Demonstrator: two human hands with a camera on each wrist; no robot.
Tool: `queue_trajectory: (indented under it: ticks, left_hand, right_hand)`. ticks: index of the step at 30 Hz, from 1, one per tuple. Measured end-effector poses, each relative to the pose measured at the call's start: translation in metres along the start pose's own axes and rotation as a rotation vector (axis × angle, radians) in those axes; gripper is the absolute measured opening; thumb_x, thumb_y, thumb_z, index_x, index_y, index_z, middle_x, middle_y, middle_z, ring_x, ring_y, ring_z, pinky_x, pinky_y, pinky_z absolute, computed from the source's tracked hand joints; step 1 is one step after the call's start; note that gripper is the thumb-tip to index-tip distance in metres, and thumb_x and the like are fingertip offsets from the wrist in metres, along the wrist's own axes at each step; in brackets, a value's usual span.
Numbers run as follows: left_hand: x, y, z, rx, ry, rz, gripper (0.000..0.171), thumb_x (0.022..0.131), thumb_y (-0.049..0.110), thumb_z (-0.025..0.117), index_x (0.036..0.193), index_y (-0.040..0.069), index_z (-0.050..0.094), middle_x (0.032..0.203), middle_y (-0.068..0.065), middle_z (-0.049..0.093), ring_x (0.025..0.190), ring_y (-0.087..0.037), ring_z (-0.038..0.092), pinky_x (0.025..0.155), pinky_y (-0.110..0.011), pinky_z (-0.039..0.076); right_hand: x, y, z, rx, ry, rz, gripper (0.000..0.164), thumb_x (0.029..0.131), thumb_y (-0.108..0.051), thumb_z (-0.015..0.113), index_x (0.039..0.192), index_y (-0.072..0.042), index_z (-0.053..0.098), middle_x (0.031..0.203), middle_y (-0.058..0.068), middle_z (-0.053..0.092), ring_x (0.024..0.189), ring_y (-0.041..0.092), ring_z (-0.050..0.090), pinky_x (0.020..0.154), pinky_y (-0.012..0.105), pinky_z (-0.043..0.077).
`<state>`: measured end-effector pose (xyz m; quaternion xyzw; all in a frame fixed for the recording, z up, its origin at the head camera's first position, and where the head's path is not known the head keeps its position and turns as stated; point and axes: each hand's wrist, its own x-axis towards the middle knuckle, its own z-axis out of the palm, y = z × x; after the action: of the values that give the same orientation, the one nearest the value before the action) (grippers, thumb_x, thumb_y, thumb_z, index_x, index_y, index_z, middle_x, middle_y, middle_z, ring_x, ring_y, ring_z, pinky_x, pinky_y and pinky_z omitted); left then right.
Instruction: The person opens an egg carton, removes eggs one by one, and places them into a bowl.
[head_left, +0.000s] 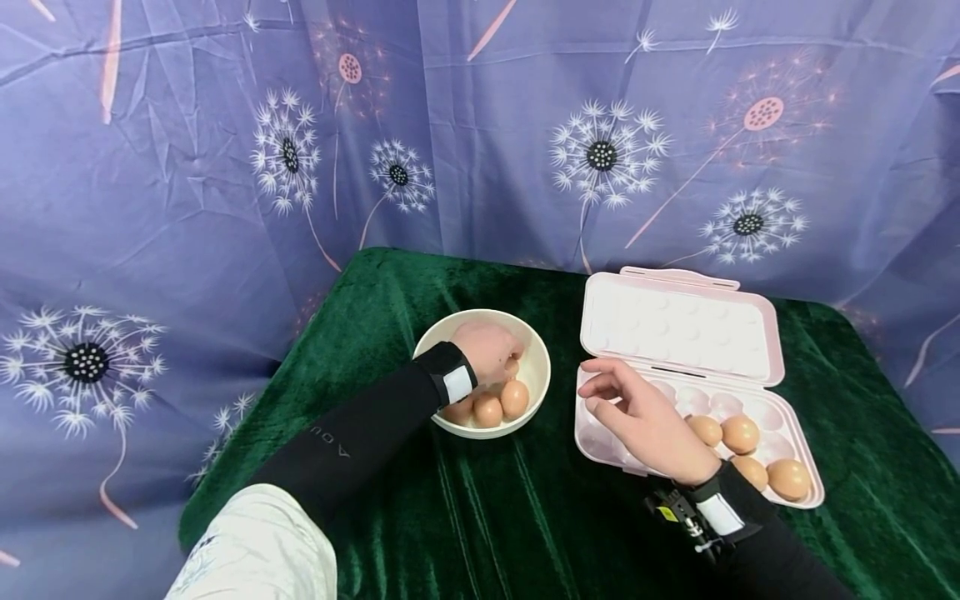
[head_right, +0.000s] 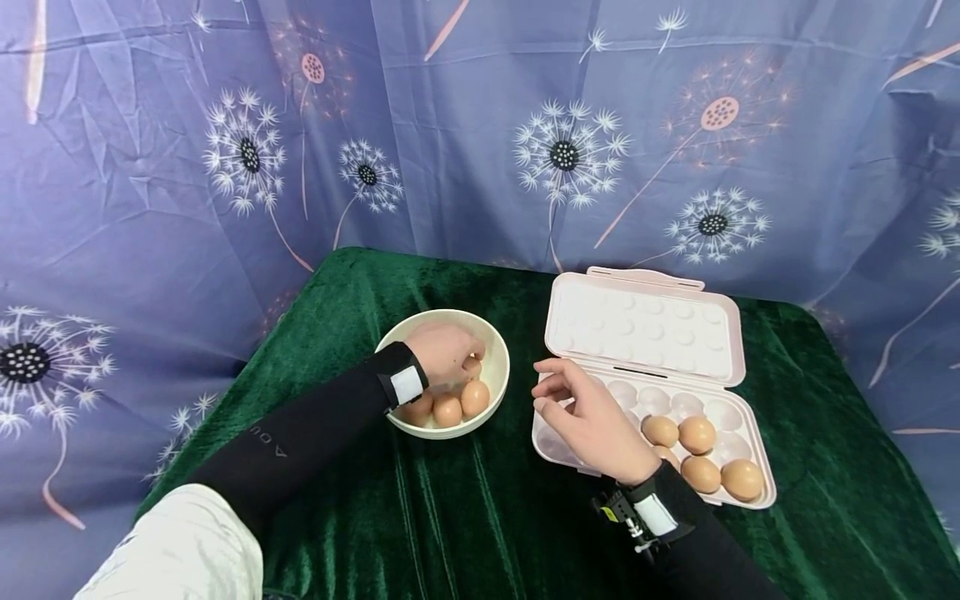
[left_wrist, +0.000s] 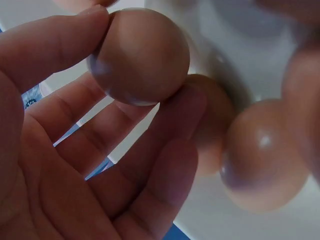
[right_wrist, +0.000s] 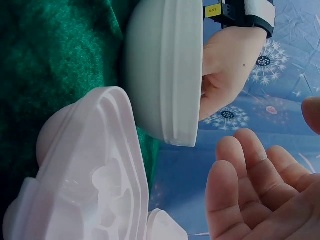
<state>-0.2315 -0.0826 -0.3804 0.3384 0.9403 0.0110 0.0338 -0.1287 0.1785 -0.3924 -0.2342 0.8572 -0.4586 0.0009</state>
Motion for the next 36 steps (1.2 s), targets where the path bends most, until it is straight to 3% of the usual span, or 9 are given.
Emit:
queue_trajectory:
  ticks: [4, 10, 15, 22, 27, 29, 32, 36]
  left_hand:
    - [0.001, 0.0, 0.003, 0.02, -0.026, 0.002, 0.015, 0.092, 0.017, 0.068, 0.081, 0.02, 0.059, 0.066, 0.006, 0.041, 0.066, -0.016, 0.038, 0.064, -0.031, 0.029]
    - [0.0, -0.001, 0.006, 0.029, -0.007, -0.003, 0.015, 0.094, 0.02, 0.067, 0.081, 0.02, 0.059, 0.067, 0.006, 0.043, 0.066, -0.016, 0.041, 0.062, -0.031, 0.032]
    - [-0.006, 0.0, 0.005, -0.017, 0.013, -0.008, 0.003, 0.096, 0.019, 0.066, 0.093, 0.02, 0.067, 0.071, 0.006, 0.053, 0.068, -0.015, 0.05, 0.065, -0.032, 0.041]
    - [-0.013, 0.008, -0.003, -0.042, 0.02, 0.009, 0.023, 0.092, 0.019, 0.065, 0.114, 0.022, 0.07, 0.091, 0.007, 0.059, 0.08, -0.012, 0.055, 0.071, -0.032, 0.047]
    - [-0.016, 0.02, -0.01, 0.005, 0.027, 0.049, 0.029, 0.092, 0.028, 0.069, 0.121, 0.026, 0.068, 0.107, 0.008, 0.063, 0.095, -0.011, 0.061, 0.076, -0.037, 0.05]
    - [-0.02, 0.027, -0.015, 0.005, 0.041, 0.063, 0.032, 0.092, 0.028, 0.069, 0.124, 0.027, 0.067, 0.115, 0.009, 0.064, 0.098, -0.01, 0.061, 0.071, -0.038, 0.051]
    - [-0.026, 0.038, -0.021, -0.002, 0.064, 0.083, 0.03, 0.095, 0.029, 0.066, 0.125, 0.028, 0.067, 0.116, 0.009, 0.064, 0.095, -0.008, 0.06, 0.061, -0.037, 0.05]
    - [-0.031, 0.049, -0.024, -0.031, 0.113, 0.13, 0.032, 0.095, 0.033, 0.068, 0.127, 0.026, 0.067, 0.114, 0.008, 0.064, 0.096, -0.008, 0.061, 0.065, -0.032, 0.051]
  right_hand:
    - [-0.001, 0.0, 0.0, -0.011, -0.008, 0.014, 0.043, 0.099, -0.006, 0.058, 0.14, -0.018, 0.051, 0.114, 0.009, 0.068, 0.103, 0.015, 0.064, 0.078, 0.029, 0.052]
    - [0.0, 0.0, 0.001, -0.013, -0.008, -0.002, 0.04, 0.101, -0.01, 0.059, 0.14, -0.014, 0.052, 0.113, 0.009, 0.068, 0.102, 0.016, 0.065, 0.078, 0.03, 0.052]
    - [0.0, 0.003, 0.002, -0.042, -0.001, -0.014, 0.037, 0.102, -0.014, 0.06, 0.138, -0.014, 0.053, 0.111, 0.006, 0.069, 0.1, 0.016, 0.065, 0.077, 0.03, 0.052]
    - [-0.01, 0.013, -0.012, -0.27, 0.043, -0.016, 0.027, 0.098, -0.015, 0.064, 0.125, -0.014, 0.063, 0.108, 0.002, 0.068, 0.091, 0.013, 0.063, 0.07, 0.028, 0.05]
    - [-0.02, 0.023, -0.035, -0.47, 0.105, 0.029, 0.025, 0.096, -0.017, 0.065, 0.119, -0.009, 0.068, 0.111, 0.008, 0.066, 0.095, 0.023, 0.062, 0.075, 0.043, 0.05]
    - [-0.024, 0.028, -0.044, -0.525, 0.116, 0.069, 0.027, 0.096, -0.018, 0.065, 0.12, -0.007, 0.069, 0.113, 0.012, 0.066, 0.098, 0.029, 0.062, 0.077, 0.049, 0.049]
    - [-0.03, 0.036, -0.057, -0.57, 0.095, 0.149, 0.031, 0.097, -0.021, 0.062, 0.124, -0.006, 0.068, 0.121, 0.02, 0.062, 0.106, 0.039, 0.06, 0.082, 0.058, 0.048]
    - [-0.037, 0.047, -0.067, -0.629, 0.059, 0.192, 0.035, 0.097, -0.021, 0.062, 0.126, -0.002, 0.066, 0.126, 0.028, 0.058, 0.115, 0.048, 0.054, 0.089, 0.064, 0.043]
